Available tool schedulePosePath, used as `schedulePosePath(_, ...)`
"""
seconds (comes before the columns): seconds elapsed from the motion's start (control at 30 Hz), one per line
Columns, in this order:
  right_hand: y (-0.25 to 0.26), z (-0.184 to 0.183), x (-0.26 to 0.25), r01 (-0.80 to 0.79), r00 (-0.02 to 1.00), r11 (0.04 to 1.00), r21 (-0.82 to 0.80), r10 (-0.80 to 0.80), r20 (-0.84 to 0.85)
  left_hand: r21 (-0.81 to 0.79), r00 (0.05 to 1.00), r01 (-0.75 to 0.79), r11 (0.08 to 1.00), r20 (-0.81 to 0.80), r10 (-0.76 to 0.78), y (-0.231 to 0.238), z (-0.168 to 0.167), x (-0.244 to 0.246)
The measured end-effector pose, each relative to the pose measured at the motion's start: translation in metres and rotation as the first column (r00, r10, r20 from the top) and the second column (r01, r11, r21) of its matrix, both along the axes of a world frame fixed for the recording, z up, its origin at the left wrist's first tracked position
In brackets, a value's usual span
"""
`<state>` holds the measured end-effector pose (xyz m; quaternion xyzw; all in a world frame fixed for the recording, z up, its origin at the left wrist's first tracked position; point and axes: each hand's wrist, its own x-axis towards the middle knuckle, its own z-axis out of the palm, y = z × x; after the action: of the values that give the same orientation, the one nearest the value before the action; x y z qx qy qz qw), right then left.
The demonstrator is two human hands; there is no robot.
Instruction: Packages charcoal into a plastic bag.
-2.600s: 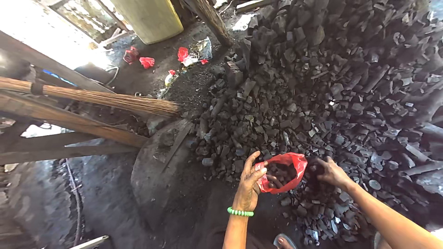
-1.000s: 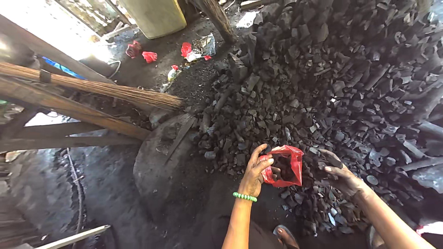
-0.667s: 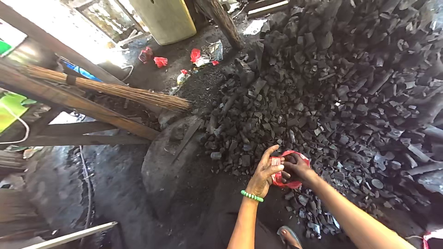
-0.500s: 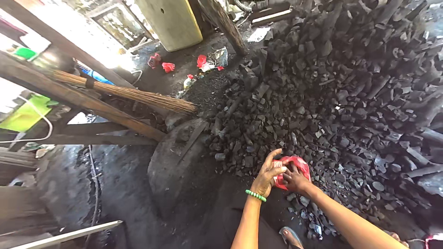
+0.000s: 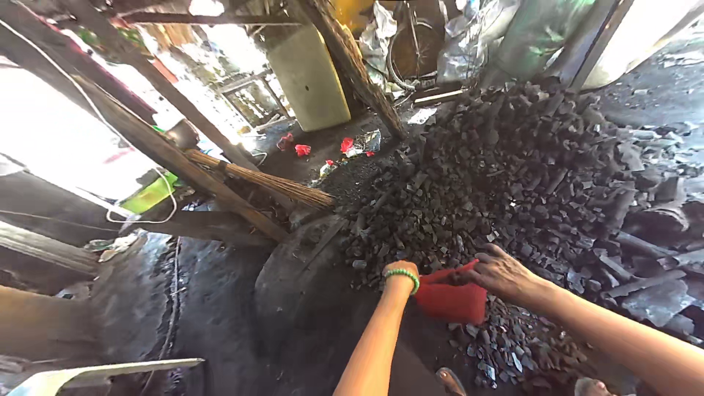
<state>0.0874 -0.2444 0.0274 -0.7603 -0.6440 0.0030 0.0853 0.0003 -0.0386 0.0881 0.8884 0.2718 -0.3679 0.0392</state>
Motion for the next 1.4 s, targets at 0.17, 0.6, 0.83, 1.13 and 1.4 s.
schedulePosePath(0.17, 0.002, 0.101, -0.027, 0.006, 0.983, 0.91, 0.414, 0.07, -0.169, -0.617, 0.914, 0.131, 0.776, 0.378, 0.146, -0.018, 0.064, 0.014)
schedulePosePath(0.6, -0.076, 0.091, 0.009, 0.585, 0.584, 0.725, 0.364, -0.065, -0.809, -0.876, 0.636, 0.41, 0.253, 0.474, 0.609, -0.098, 0.054, -0.025)
schedulePosePath(0.83, -0.068, 0.033, -0.023, 0.693, 0.151, 0.646, 0.32, 0.304, -0.94, -0.803, 0.533, 0.429, 0.414, 0.594, 0.602, -0.11, 0.013, -0.026)
schedulePosePath(1.13, -0.035, -0.012, -0.06, 0.602, 0.265, 0.775, 0.191, 0.031, -0.964, -0.209, 0.848, 0.206, 0.956, 0.526, -0.068, -0.049, -0.001, -0.05)
schedulePosePath(1.4, -0.011, -0.081, -0.044, 0.782, 0.054, 0.613, 0.112, 0.112, -0.992, -0.951, 0.203, -0.022, 0.308, 0.298, 0.933, -0.003, 0.008, -0.062)
